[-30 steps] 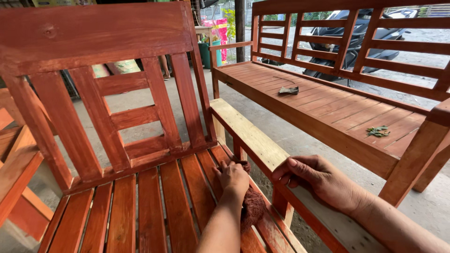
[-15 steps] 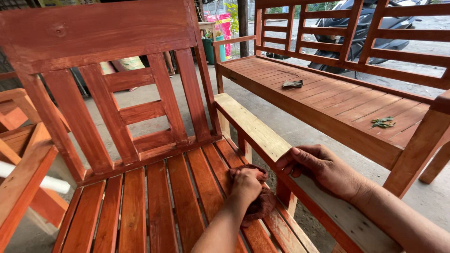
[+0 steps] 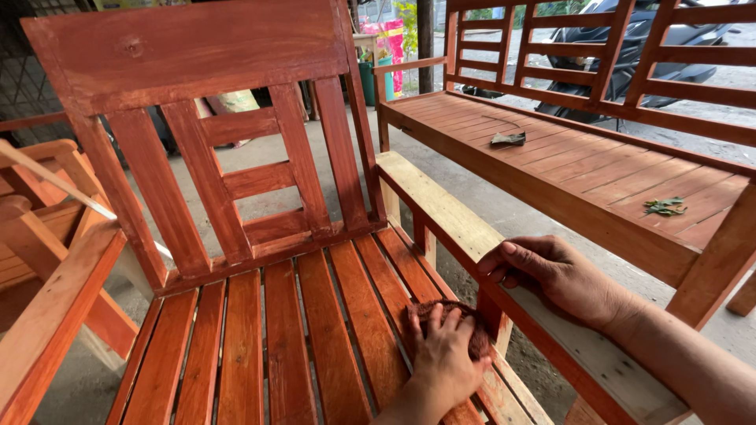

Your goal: The person uses a cloth to apply reddish-brown stain to a wooden chair, covering the seat slats, backrest, and armrests. The person repeatedly dips the cloth into a container of stain to reload it during the process.

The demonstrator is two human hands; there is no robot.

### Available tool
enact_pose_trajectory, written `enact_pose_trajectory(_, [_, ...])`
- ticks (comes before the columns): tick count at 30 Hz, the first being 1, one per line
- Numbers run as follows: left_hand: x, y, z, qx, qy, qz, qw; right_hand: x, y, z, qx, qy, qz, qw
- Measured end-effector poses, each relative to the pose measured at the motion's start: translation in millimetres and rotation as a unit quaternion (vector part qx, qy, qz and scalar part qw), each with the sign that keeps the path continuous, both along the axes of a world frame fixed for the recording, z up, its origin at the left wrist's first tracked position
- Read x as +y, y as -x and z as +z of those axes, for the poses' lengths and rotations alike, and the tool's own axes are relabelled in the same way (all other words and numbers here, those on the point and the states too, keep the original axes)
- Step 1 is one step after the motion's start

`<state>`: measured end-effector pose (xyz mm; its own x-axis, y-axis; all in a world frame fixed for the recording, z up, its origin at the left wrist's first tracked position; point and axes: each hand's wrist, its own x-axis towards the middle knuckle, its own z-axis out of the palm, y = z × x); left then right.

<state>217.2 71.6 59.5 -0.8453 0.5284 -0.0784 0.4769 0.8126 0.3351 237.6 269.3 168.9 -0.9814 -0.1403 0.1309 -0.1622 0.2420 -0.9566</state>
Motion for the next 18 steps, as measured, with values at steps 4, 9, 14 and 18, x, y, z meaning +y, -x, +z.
enact_pose_trajectory(4, [7,26,0,0.01,-0.009,0.075,0.997,-10,-3,9,0.023,0.0,0.045,0.999])
enact_pose_trajectory(9, [8,77,13,0.027,0.0,0.166,0.986,-27,-9,32,0.062,-0.189,0.085,0.976])
enact_pose_trajectory(14, [7,120,15,0.029,-0.023,0.204,0.978,-46,-4,43,0.033,-0.238,0.102,0.965])
enact_pose_trajectory(18, [2,152,12,0.013,-0.01,0.203,0.979,-52,-5,34,0.073,-0.185,0.128,0.972])
